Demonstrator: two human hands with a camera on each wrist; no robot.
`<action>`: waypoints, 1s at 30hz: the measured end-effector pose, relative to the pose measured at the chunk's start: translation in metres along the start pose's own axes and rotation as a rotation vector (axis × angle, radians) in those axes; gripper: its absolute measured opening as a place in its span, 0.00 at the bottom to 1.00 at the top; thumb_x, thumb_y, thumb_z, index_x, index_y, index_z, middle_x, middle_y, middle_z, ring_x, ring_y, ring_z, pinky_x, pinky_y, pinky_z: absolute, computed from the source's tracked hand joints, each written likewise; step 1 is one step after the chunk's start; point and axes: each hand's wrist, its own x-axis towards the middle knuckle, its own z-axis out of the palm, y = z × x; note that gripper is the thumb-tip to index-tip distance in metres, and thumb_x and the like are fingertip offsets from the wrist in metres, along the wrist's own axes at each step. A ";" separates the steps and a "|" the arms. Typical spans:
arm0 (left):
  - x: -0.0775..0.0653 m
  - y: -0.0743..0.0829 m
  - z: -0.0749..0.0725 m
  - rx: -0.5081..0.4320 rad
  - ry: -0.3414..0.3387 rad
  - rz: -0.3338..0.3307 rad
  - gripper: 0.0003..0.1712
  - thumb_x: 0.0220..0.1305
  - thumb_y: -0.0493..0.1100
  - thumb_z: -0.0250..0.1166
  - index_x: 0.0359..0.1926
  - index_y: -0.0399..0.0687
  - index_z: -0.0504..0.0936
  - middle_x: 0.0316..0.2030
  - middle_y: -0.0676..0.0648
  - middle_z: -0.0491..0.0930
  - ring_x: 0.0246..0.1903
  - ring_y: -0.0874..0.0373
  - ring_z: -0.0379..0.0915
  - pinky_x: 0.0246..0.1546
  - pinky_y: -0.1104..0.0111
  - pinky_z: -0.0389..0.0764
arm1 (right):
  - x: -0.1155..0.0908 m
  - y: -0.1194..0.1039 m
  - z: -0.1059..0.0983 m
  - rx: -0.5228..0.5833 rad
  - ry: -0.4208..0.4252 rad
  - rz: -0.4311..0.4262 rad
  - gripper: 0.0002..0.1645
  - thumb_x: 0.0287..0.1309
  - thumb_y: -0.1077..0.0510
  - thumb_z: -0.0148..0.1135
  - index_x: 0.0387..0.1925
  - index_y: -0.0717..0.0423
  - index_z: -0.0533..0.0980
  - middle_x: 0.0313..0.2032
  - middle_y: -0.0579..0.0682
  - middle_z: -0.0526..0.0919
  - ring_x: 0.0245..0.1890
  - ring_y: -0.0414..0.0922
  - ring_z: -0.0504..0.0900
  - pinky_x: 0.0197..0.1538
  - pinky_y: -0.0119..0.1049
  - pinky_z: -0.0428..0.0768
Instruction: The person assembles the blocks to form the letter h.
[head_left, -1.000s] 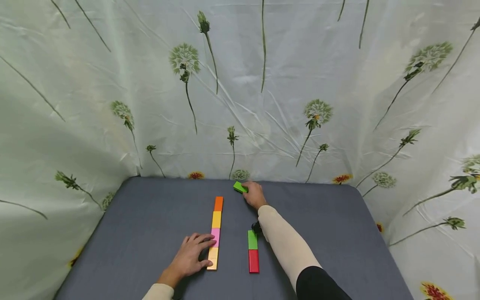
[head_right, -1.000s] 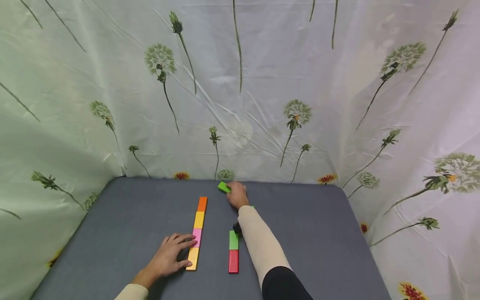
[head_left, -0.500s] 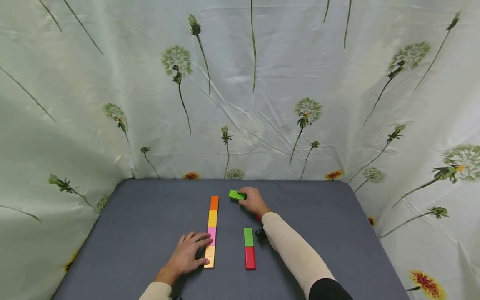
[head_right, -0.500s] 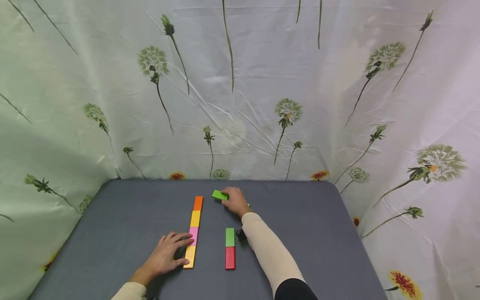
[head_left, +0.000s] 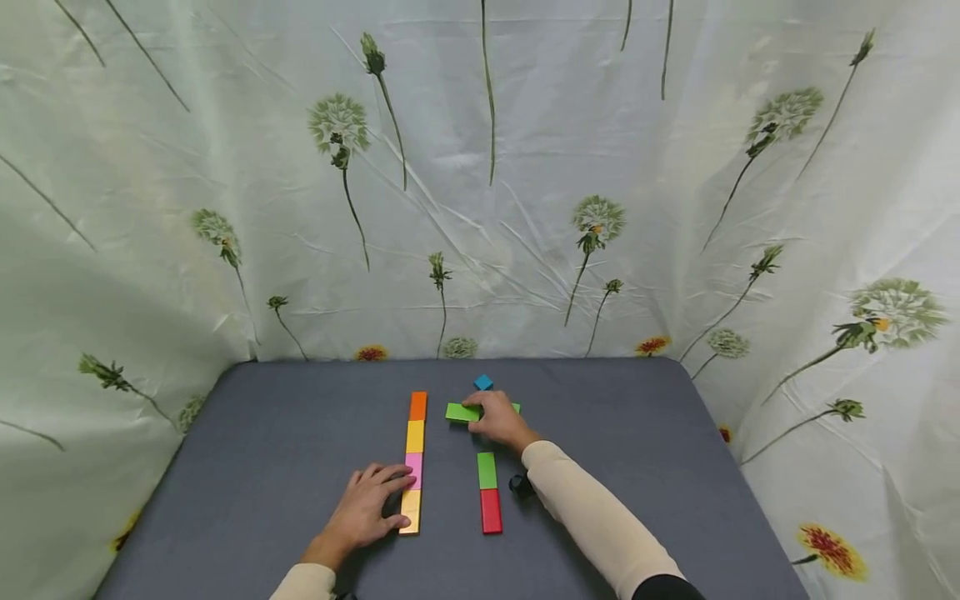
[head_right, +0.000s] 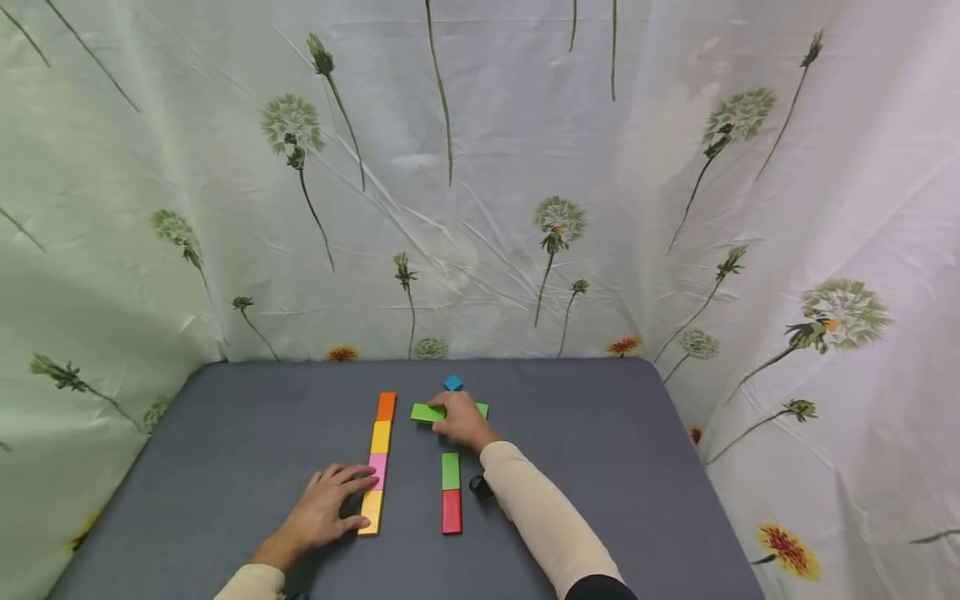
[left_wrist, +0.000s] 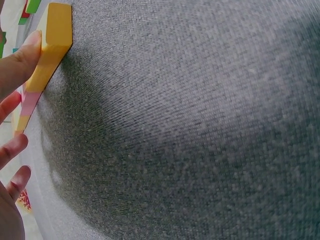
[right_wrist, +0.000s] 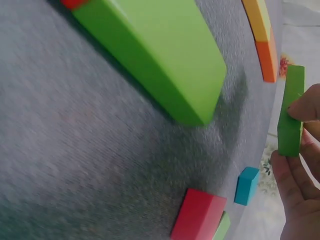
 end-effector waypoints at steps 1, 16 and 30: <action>0.000 0.000 0.000 0.000 -0.002 -0.003 0.33 0.46 0.54 0.76 0.56 0.54 0.81 0.58 0.50 0.74 0.54 0.49 0.66 0.51 0.48 0.65 | -0.002 -0.001 0.001 0.000 -0.005 0.001 0.22 0.53 0.65 0.67 0.52 0.61 0.79 0.51 0.56 0.82 0.53 0.52 0.79 0.52 0.46 0.76; 0.001 -0.003 -0.001 0.004 0.015 -0.009 0.34 0.45 0.54 0.76 0.55 0.53 0.81 0.57 0.50 0.75 0.54 0.50 0.67 0.50 0.50 0.66 | -0.020 -0.012 0.021 -0.036 -0.044 -0.014 0.20 0.56 0.63 0.66 0.52 0.58 0.79 0.53 0.55 0.81 0.57 0.52 0.75 0.62 0.50 0.66; 0.001 0.003 -0.001 0.007 -0.001 -0.039 0.34 0.44 0.54 0.77 0.55 0.53 0.81 0.58 0.51 0.75 0.55 0.50 0.67 0.52 0.49 0.65 | -0.028 -0.018 0.038 -0.074 -0.042 -0.025 0.20 0.57 0.64 0.65 0.53 0.57 0.79 0.52 0.51 0.82 0.56 0.48 0.76 0.62 0.46 0.68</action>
